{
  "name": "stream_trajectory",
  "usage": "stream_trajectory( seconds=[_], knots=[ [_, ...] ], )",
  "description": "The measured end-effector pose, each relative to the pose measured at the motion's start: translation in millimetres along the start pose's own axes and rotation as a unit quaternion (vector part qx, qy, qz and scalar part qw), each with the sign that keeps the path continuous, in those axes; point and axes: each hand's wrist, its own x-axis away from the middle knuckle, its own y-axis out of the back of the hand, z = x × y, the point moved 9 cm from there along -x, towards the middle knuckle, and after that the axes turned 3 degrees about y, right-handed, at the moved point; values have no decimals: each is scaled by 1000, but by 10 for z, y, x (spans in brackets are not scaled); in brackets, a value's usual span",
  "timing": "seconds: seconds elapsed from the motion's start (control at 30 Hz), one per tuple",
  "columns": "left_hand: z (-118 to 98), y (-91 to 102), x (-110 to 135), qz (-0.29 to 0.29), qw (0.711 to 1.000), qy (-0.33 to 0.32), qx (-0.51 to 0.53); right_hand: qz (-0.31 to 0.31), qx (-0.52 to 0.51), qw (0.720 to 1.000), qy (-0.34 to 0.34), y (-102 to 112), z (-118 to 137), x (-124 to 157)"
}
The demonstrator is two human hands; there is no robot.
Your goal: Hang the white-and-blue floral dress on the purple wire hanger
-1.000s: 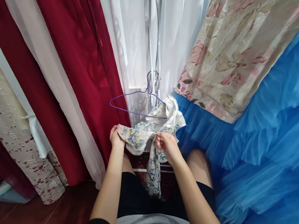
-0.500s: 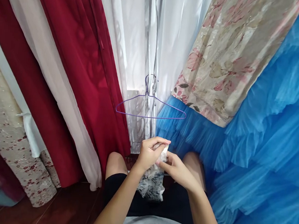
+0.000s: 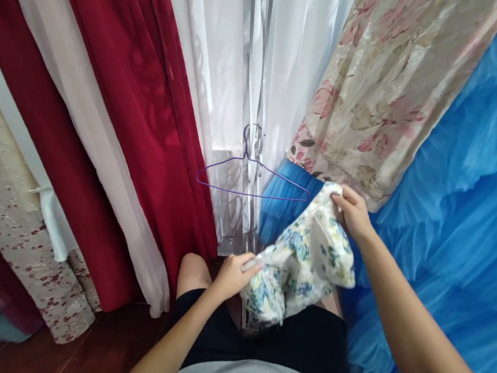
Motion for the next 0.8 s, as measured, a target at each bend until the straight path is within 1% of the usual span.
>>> stream_trajectory(
  seconds=[0.03, 0.07, 0.1, 0.17, 0.23, 0.27, 0.33, 0.37, 0.43, 0.47, 0.53, 0.57, 0.6, 0.63, 0.7, 0.77, 0.8],
  knots=[
    [-18, 139, -46, -30, 1000, -6, 4, -12, -15, 1000, -5, 15, -81, -212],
    [-66, 276, -92, -56, 998, -15, 12, -8, -29, 999, -25, -45, -170, -406],
    [-142, 410, -132, -78, 996, -28, 21, 9, -43, 998, -50, -172, -248, -573],
    [-344, 661, -189, -113, 991, -59, 27, 61, -59, 991, -103, -537, -342, -803],
    [-520, 894, -206, -142, 986, -82, 22, 123, -56, 980, -146, -928, -355, -892],
    [-567, 1002, -206, -152, 984, -86, 18, 163, -50, 971, -166, -1105, -344, -885],
    [-551, 1206, -200, -165, 983, -82, 0, 240, -46, 950, -196, -1354, -289, -807],
    [-490, 1299, -203, -165, 983, -75, -23, 272, -46, 939, -206, -1416, -251, -754],
    [-293, 1450, -243, -138, 983, -61, -108, 309, -48, 926, -210, -1424, -162, -677],
    [-168, 1511, -279, -111, 979, -58, -161, 314, -47, 925, -208, -1389, -117, -662],
    [100, 1641, -374, -47, 962, -63, -262, 327, -36, 921, -206, -1322, -45, -644],
    [219, 1746, -429, -29, 952, -66, -297, 335, -29, 918, -207, -1302, -18, -642],
    [318, 1882, -493, -23, 943, -66, -324, 342, -24, 915, -211, -1290, 2, -644],
    [387, 2045, -565, -29, 936, -62, -344, 345, -21, 913, -217, -1285, 16, -652],
    [412, 2392, -733, -67, 927, -54, -365, 343, -25, 910, -231, -1290, 31, -671],
    [277, 2662, -912, -115, 931, -62, -341, 332, -41, 908, -250, -1307, 23, -669],
    [168, 2740, -999, -134, 939, -72, -308, 321, -50, 909, -262, -1312, 9, -654]
  ],
)
